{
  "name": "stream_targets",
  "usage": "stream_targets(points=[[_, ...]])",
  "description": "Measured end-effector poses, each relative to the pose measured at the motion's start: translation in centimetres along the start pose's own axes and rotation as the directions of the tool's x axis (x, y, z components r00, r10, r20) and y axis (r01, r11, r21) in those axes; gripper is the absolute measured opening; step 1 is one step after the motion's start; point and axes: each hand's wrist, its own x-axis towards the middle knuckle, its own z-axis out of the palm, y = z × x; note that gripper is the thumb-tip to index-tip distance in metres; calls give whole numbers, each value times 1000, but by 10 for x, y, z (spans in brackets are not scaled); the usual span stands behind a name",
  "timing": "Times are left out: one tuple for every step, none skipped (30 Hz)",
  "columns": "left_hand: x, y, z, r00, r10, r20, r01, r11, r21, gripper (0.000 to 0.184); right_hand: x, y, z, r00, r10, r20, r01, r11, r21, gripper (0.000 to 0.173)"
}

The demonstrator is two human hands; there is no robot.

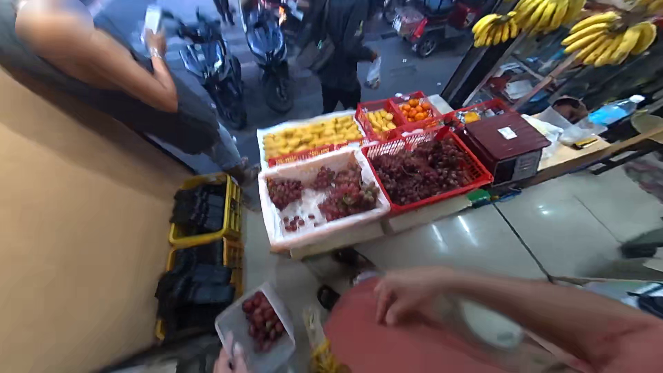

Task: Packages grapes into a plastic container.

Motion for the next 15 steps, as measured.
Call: stream_targets(points=[[-3, -7, -4, 1000, -5, 7, 5, 1000, 1, 43, -10, -4, -3, 997, 76, -18, -73, 989, 128, 20], [-6, -10, -7, 1000, -22, 15, 22, 1000, 1, 43, -15, -4, -3, 984, 160, -79, -128, 942, 312, 22], [-9, -9, -8, 999, -49, 22, 50, 999, -13, 42, -16, -2, -2, 964, 233, -130, -139, 854, 502, 25], [-12, -7, -8, 997, -79, 24, 79, 996, -33, 42, -13, 2, 0, 944, 290, -157, -122, 751, 649, 26], [-13, -2, -9, 993, -117, 23, 118, 991, -60, 42, -9, 6, 2, 931, 322, -170, -88, 653, 753, 26], [-14, -2, -9, 989, -150, 14, 150, 986, -78, 42, -4, 10, 4, 930, 329, -164, -57, 571, 819, 27], [-16, -3, -11, 985, -171, 7, 171, 981, -90, 41, 0, 13, 8, 935, 322, -150, -39, 513, 858, 29], [-18, -4, -13, 983, -181, 2, 180, 979, -97, 40, 3, 14, 12, 941, 313, -131, -35, 474, 880, 31], [-20, -6, -15, 983, -184, -4, 183, 978, -104, 40, 5, 15, 15, 944, 307, -119, -35, 455, 890, 31], [-22, -8, -17, 983, -184, -3, 183, 977, -111, 40, 6, 14, 17, 943, 309, -123, -37, 464, 885, 29], [-23, -9, -18, 982, -187, -1, 186, 976, -113, 40, 6, 12, 18, 939, 318, -130, -50, 501, 864, 26], [-24, -11, -19, 981, -195, -1, 194, 975, -110, 40, 5, 11, 19, 934, 334, -129, -87, 560, 824, 25], [-26, -12, -20, 978, -207, 2, 206, 973, -102, 40, 3, 10, 22, 930, 347, -118, -141, 636, 759, 24], [-27, -12, -21, 977, -215, 0, 214, 972, -95, 40, 0, 8, 26, 934, 346, -91, -196, 708, 679, 23], [-27, -12, -21, 976, -216, -2, 215, 972, -92, 40, -2, 5, 30, 944, 325, -49, -236, 775, 587, 24]])
